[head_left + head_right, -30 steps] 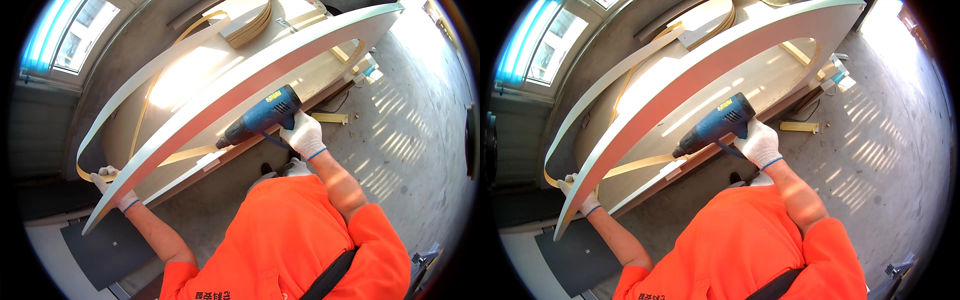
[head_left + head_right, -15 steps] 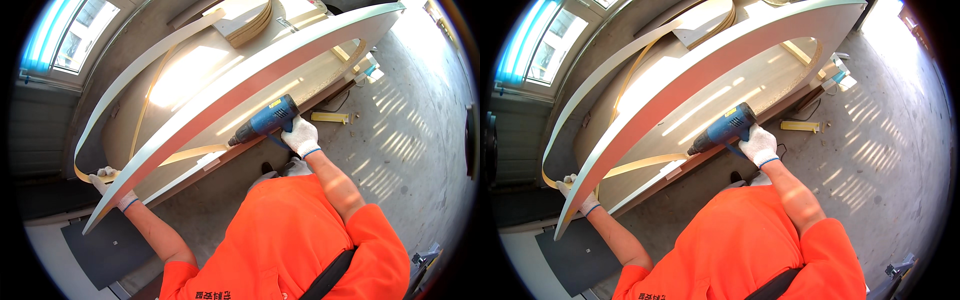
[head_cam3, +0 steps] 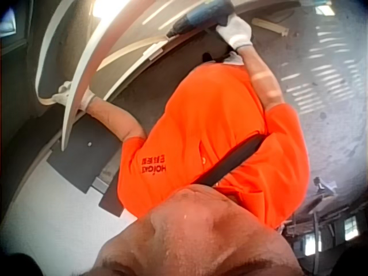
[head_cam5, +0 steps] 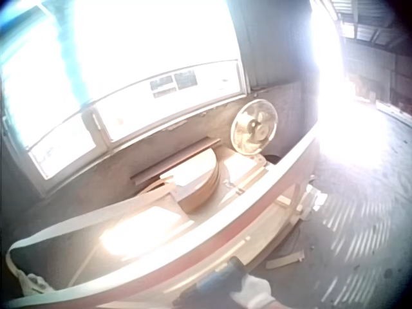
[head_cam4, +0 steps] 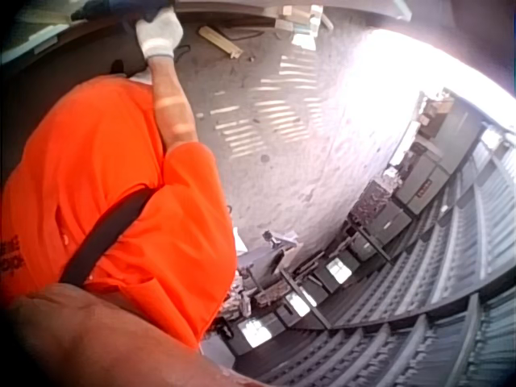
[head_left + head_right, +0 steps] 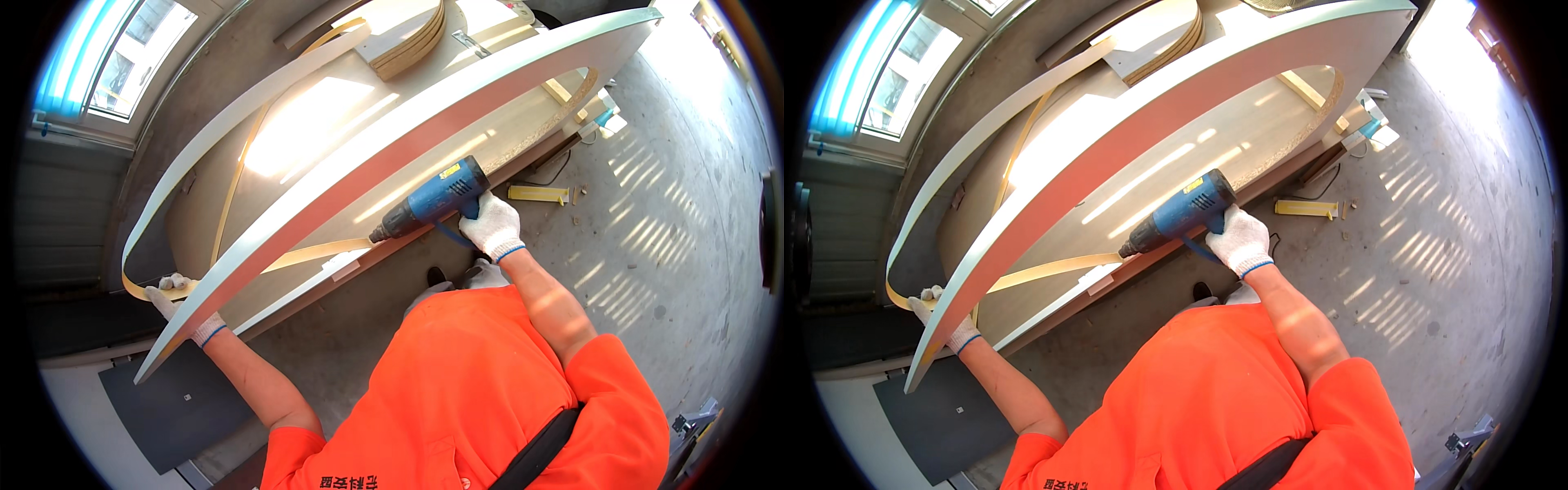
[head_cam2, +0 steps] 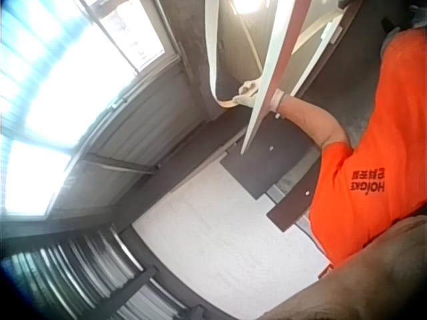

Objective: The person uses a heat gun to soften a strip of edge banding and presses it onto the edge of a long, curved wooden board. They use a small wooden block to smooth the banding and ensure adhesion while working along the curve. The person repeatedly applies heat and pressure to different sections of the board's edge.

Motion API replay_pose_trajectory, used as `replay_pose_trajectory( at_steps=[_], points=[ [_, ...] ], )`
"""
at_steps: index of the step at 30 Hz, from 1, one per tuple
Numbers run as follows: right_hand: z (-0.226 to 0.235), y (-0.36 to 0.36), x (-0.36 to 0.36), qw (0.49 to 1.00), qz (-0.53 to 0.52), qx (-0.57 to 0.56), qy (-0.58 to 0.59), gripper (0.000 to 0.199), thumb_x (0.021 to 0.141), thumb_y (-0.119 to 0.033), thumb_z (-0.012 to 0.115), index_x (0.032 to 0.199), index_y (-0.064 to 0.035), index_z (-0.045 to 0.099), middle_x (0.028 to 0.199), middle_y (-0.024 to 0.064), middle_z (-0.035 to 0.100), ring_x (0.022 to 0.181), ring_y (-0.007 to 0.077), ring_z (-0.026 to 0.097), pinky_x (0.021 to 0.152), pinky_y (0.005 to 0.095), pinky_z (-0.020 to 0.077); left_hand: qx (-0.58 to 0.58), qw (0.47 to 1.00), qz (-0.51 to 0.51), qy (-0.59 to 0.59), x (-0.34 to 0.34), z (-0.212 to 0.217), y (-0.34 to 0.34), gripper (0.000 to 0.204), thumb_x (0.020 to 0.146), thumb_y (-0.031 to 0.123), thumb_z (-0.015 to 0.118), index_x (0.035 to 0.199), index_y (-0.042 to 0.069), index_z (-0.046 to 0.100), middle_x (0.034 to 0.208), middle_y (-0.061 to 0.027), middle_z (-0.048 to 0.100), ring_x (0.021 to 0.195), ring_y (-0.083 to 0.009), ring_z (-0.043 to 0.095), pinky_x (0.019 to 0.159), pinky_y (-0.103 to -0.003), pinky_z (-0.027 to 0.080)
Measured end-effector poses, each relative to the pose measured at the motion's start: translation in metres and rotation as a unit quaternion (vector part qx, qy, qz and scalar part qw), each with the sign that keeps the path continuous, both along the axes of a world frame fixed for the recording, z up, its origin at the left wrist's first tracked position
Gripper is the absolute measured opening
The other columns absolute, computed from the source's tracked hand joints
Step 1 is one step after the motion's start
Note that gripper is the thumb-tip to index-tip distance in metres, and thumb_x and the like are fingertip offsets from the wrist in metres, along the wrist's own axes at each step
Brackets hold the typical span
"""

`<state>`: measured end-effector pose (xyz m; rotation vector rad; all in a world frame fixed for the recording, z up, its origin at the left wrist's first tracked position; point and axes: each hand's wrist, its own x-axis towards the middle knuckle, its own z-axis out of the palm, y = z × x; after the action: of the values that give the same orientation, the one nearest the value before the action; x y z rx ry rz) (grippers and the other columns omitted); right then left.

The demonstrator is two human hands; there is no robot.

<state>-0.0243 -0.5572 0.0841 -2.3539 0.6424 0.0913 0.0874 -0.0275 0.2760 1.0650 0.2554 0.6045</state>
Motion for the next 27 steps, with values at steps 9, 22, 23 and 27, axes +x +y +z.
replay_pose_trajectory(
  at_steps=[9,22,23,27],
  points=[
    [0.023,0.002,-0.005,0.997,-0.004,0.037,-0.062,0.049,0.077,-0.028,0.078,0.12,-0.0084,0.069,0.099,0.0226,0.077,0.097,0.0443,0.074,0.088,0.0506,0.0593,-0.022,1.0,-0.008,0.009,-0.001,0.0,0.0,0.044,0.109,0.05,0.063,0.086,0.012,0.057,0.08,-0.0042,0.053,0.077,-0.0186,0.052,0.077,-0.035,0.05],
    [0.054,0.013,-0.007,0.972,0.001,0.066,-0.226,0.037,0.075,-0.022,0.082,0.107,-0.0057,0.073,0.088,0.0215,0.075,0.087,0.0433,0.074,0.077,0.0464,0.0607,-0.063,0.998,0.005,-0.008,-0.005,0.004,-0.02,0.04,0.108,0.045,0.069,0.094,0.01,0.056,0.089,-0.0006,0.052,0.074,-0.014,0.054,0.073,-0.027,0.051],
    [0.058,0.014,-0.006,0.973,0.004,0.068,-0.222,0.038,0.074,-0.022,0.081,0.108,-0.0058,0.073,0.09,0.0213,0.075,0.087,0.0431,0.074,0.078,0.047,0.0606,-0.063,0.998,0.005,-0.009,-0.005,0.004,-0.02,0.04,0.108,0.045,0.069,0.095,0.01,0.056,0.089,-0.0006,0.052,0.075,-0.0139,0.054,0.073,-0.027,0.051],
    [0.073,0.016,-0.003,0.976,0.014,0.066,-0.206,0.039,0.075,-0.022,0.08,0.11,-0.0056,0.073,0.096,0.0209,0.076,0.091,0.0422,0.074,0.08,0.0478,0.0601,-0.039,0.999,0.017,0.011,-0.005,0.006,-0.025,0.044,0.109,0.048,0.062,0.085,0.013,0.054,0.08,-0.0022,0.051,0.074,-0.0171,0.052,0.076,-0.033,0.051]
  ],
)
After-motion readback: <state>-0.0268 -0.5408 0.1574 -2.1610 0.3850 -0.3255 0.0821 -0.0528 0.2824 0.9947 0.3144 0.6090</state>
